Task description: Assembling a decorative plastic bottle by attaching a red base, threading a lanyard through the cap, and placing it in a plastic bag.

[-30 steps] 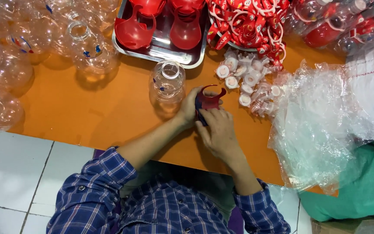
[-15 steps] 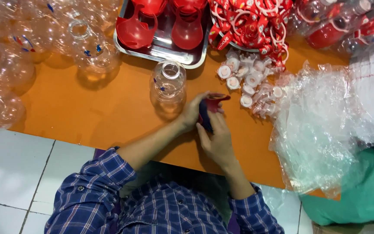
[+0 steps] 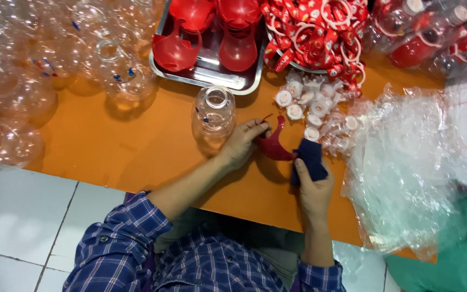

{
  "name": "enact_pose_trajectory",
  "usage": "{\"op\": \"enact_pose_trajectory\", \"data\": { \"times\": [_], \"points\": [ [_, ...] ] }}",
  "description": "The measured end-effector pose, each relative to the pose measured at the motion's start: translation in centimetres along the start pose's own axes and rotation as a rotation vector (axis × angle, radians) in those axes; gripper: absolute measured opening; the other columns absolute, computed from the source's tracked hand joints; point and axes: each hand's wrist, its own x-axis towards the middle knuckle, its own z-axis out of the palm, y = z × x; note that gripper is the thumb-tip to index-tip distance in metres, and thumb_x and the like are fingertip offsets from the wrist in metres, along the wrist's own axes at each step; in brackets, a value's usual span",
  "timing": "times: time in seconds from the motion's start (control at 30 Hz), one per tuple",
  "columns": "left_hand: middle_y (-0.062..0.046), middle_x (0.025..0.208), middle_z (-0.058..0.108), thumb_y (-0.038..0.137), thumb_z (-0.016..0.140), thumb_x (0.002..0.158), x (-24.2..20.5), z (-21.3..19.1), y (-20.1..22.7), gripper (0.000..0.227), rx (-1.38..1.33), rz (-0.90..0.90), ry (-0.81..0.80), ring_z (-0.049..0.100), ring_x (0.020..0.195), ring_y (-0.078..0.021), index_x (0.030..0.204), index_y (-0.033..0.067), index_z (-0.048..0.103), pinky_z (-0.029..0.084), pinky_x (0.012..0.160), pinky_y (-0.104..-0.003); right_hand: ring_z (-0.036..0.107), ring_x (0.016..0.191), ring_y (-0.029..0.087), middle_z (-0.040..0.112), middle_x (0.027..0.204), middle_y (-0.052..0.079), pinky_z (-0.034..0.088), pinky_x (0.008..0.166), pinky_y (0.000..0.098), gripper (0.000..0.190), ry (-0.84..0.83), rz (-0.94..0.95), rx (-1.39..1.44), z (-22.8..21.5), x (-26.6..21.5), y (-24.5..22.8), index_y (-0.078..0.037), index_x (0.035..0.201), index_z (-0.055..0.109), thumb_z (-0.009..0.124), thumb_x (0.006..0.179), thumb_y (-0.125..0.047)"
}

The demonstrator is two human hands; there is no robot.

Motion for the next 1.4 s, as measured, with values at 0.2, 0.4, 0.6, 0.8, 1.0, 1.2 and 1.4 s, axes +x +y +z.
{"op": "enact_pose_trajectory", "data": {
  "times": [0.2,0.4,0.6,0.8,1.0,1.2,1.4],
  "points": [
    [-0.01,0.077,0.075,0.031,0.071,0.098,-3.3,1.4,2.0,0.025,0.235,0.141,0.088,0.072,0.074,-0.0134,0.094,0.0066,0.073,0.053,0.068,-0.022,0.059,0.066,0.007,0.066,0.072,0.001,0.046,0.059,0.0199,0.017,0.048,-0.017,-0.235,-0.8,0.5,-0.5,-0.008,0.093,0.066,0.08,0.097,-0.016],
    [-0.007,0.059,0.067,0.026,0.07,0.1,-6.5,3.2,2.0,0.022,0.309,0.24,0.126,0.065,0.058,-0.0086,0.093,0.0051,0.071,0.052,0.056,-0.018,0.056,0.108,0.044,0.053,0.112,0.025,0.043,0.094,0.0528,0.057,0.043,-0.428,-0.602,-0.7,0.4,0.8,0.005,0.133,0.052,0.08,0.086,-0.012],
    [-0.007,0.075,0.074,0.023,0.061,0.102,-9.9,5.0,3.6,0.021,0.389,0.341,0.143,0.068,0.068,-0.0112,0.091,0.0051,0.067,0.054,0.07,-0.023,0.04,0.146,0.04,0.041,0.148,0.024,0.034,0.126,0.054,0.043,0.083,-0.615,-0.581,1.0,-1.7,-1.7,0.012,0.137,0.056,0.048,0.096,0.001],
    [-0.006,0.076,0.072,0.023,0.062,0.101,-12.9,6.1,5.1,0.024,0.39,0.386,0.079,0.069,0.068,-0.0123,0.087,0.0047,0.068,0.061,0.072,-0.025,0.063,0.112,0.033,0.067,0.115,0.019,0.048,0.101,0.0428,0.033,-0.214,-0.438,-0.503,1.9,-2.0,-1.2,0.003,0.121,0.065,0.05,0.107,-0.023],
    [-0.01,0.11,0.057,0.028,0.069,0.092,-13.5,3.2,9.0,0.038,0.947,0.932,0.437,0.058,0.103,-0.0238,0.119,0.005,0.055,0.051,0.092,-0.034,0.063,0.08,0.014,0.068,0.096,0.006,0.052,0.069,0.0234,0.024,-0.374,-0.239,-0.21,3.1,-1.8,-2.7,-0.001,0.112,0.068,0.052,0.105,-0.018],
    [-0.033,0.142,0.046,0.036,0.089,0.076,-9.1,-1.4,12.1,0.094,1.169,1.037,0.458,0.039,0.136,-0.056,0.146,-0.0042,0.042,0.027,0.115,-0.066,0.054,0.061,0.015,0.056,0.061,0.004,0.052,0.069,0.0308,0.03,-0.446,-0.323,-0.145,4.6,0.3,-2.3,-0.003,0.095,0.076,0.053,0.106,-0.018],
    [-0.013,0.118,0.069,0.004,0.077,0.09,-8.0,-1.9,11.2,0.042,0.534,0.675,0.089,0.068,0.113,-0.0241,0.127,0.0017,0.057,0.057,0.098,-0.04,0.048,0.057,0.012,0.053,0.059,0.004,0.048,0.061,0.0285,0.033,-0.397,-0.357,-0.15,7.0,2.6,-3.0,-0.003,0.095,0.074,0.051,0.11,-0.021]
  ]
}}
